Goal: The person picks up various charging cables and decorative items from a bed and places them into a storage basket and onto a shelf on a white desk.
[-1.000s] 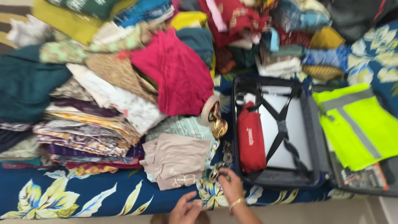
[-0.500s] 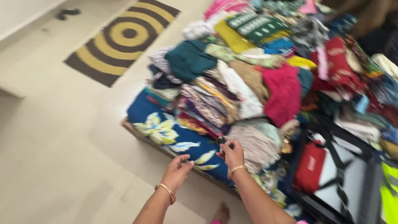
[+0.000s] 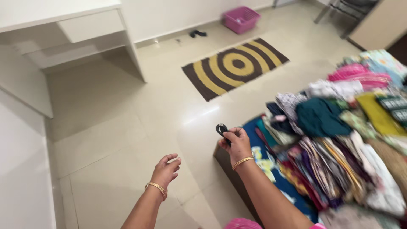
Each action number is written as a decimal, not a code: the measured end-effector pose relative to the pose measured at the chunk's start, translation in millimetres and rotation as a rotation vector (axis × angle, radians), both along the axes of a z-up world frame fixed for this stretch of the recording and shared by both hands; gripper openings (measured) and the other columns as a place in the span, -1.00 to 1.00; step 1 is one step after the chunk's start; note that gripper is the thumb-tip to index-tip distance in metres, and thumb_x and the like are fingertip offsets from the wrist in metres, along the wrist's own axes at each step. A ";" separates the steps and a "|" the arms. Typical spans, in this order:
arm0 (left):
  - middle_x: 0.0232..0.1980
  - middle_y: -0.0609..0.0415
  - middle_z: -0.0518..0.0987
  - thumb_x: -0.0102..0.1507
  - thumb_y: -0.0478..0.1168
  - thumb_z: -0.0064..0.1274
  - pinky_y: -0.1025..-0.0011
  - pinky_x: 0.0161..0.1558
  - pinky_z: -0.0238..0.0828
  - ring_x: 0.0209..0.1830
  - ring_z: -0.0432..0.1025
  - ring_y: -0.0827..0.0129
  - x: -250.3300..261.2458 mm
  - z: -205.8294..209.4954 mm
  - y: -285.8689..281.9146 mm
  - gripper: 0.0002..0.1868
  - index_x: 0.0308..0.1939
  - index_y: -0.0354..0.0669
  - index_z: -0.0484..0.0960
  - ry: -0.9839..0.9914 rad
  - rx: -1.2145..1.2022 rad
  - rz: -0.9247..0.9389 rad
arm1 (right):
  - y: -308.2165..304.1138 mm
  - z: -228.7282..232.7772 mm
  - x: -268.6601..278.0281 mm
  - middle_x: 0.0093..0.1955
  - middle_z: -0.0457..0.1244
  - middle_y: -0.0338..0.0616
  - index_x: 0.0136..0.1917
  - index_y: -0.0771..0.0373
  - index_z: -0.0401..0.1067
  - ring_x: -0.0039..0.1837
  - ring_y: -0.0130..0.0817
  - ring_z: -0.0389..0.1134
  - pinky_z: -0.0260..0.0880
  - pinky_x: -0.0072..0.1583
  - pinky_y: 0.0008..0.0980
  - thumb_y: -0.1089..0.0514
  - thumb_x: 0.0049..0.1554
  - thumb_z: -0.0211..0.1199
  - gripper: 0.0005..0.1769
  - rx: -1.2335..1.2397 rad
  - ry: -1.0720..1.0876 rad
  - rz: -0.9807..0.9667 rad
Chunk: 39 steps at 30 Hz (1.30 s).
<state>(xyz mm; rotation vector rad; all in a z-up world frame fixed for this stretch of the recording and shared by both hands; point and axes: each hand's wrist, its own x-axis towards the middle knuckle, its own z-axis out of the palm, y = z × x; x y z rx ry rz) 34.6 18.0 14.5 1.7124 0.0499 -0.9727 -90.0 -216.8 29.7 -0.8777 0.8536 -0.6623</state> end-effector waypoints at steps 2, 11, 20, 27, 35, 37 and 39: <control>0.09 0.11 0.63 0.22 -0.04 0.15 0.28 0.19 0.43 0.17 0.49 0.35 32.2 11.7 4.4 -0.47 0.26 -0.01 0.54 0.013 -0.068 0.085 | 6.2 24.1 49.5 -0.15 0.25 -0.13 -0.01 0.20 0.27 -0.19 -0.34 0.33 0.55 -0.07 -0.23 0.35 0.09 0.25 -0.76 0.001 -0.005 0.067; 0.06 0.13 0.66 0.22 -0.06 0.15 0.35 0.15 0.42 0.14 0.49 0.40 221.6 45.6 -0.3 -0.51 0.23 0.00 0.55 0.036 -0.250 0.272 | 3.2 62.4 285.2 -0.10 0.26 -0.07 -0.01 0.24 0.29 -0.14 -0.31 0.35 0.53 0.04 -0.21 0.35 0.11 0.22 -0.80 0.037 -0.053 0.278; 0.04 0.15 0.66 0.24 -0.07 0.12 0.36 0.13 0.43 0.11 0.49 0.43 470.2 120.5 -22.7 -0.53 0.23 -0.01 0.54 -0.105 -0.294 0.467 | -38.7 113.8 567.3 -0.12 0.26 -0.06 -0.03 0.27 0.30 -0.14 -0.25 0.35 0.52 0.04 -0.19 0.36 0.12 0.21 -0.84 0.048 -0.150 0.463; 0.03 0.09 0.64 0.26 -0.10 0.13 0.37 0.08 0.43 0.04 0.49 0.41 610.2 118.2 -16.4 -0.58 0.19 -0.03 0.54 -0.105 -0.456 0.653 | -42.1 141.2 728.8 -0.10 0.31 -0.03 -0.03 0.28 0.30 -0.10 -0.24 0.40 0.50 0.07 -0.24 0.32 0.15 0.19 -0.88 0.060 -0.188 0.600; 0.12 0.00 0.61 0.28 -0.03 0.04 0.29 0.12 0.42 0.10 0.48 0.28 843.2 123.2 -44.8 -0.48 0.30 -0.03 0.39 -0.104 -0.810 0.804 | -78.6 144.5 939.7 -0.12 0.32 -0.03 -0.05 0.32 0.32 -0.09 -0.26 0.41 0.49 0.04 -0.27 0.25 0.21 0.18 -0.90 0.025 -0.234 0.649; 0.19 -0.06 0.56 0.28 -0.01 0.02 0.22 0.19 0.40 0.17 0.46 0.23 905.6 138.6 -60.4 -0.41 0.36 -0.05 0.32 -0.037 -1.032 0.843 | -94.9 152.6 997.5 -0.12 0.31 -0.03 -0.05 0.35 0.33 -0.09 -0.26 0.41 0.50 0.03 -0.28 0.24 0.22 0.18 -0.88 0.014 -0.240 0.647; 0.25 -0.12 0.51 0.29 0.08 -0.06 0.14 0.24 0.35 0.24 0.40 0.13 961.0 159.1 -78.0 -0.34 0.42 -0.09 0.28 0.019 -1.165 0.817 | -111.8 168.4 1052.2 -0.11 0.32 -0.02 -0.05 0.35 0.32 -0.08 -0.25 0.40 0.51 0.03 -0.30 0.22 0.23 0.16 -0.87 0.045 -0.242 0.625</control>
